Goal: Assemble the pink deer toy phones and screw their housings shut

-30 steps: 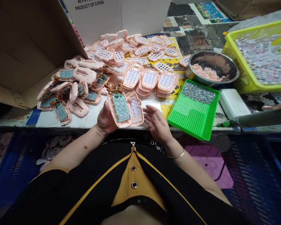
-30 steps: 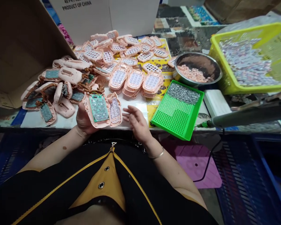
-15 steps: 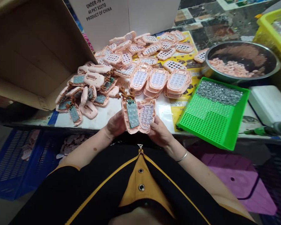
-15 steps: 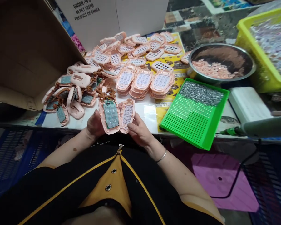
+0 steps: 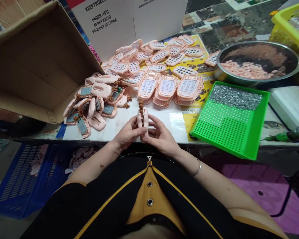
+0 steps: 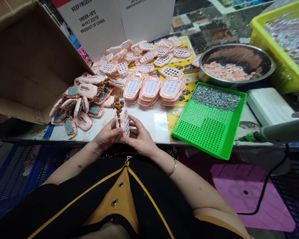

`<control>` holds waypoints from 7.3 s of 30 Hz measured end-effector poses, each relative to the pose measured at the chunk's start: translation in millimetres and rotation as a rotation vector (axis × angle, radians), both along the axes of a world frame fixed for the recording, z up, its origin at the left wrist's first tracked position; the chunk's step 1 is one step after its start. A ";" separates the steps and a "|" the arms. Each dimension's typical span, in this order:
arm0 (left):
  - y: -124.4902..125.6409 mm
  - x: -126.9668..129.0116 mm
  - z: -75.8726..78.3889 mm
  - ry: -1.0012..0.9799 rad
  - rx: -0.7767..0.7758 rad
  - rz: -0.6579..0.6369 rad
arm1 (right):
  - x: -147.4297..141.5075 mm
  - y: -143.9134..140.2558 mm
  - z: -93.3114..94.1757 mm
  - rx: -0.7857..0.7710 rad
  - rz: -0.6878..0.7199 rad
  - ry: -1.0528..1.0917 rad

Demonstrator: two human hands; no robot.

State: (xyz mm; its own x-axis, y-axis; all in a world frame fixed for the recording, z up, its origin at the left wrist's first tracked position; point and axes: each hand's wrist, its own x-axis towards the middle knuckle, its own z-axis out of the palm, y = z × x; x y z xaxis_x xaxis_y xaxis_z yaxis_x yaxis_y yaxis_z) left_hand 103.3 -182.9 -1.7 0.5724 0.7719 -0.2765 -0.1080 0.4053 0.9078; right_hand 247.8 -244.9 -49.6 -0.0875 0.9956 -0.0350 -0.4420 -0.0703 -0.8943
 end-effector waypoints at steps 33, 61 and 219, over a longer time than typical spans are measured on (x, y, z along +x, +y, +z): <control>-9.6 18.6 2.3 -0.100 -0.093 0.316 | 1.2 -4.3 -6.7 0.342 -0.344 -0.743; -3.1 16.4 -4.3 -0.054 -0.078 0.268 | -9.7 9.5 1.8 -0.228 -0.091 0.286; 29.7 36.4 -11.2 -0.242 -0.280 0.119 | 31.3 -3.0 4.8 0.389 -0.522 -1.192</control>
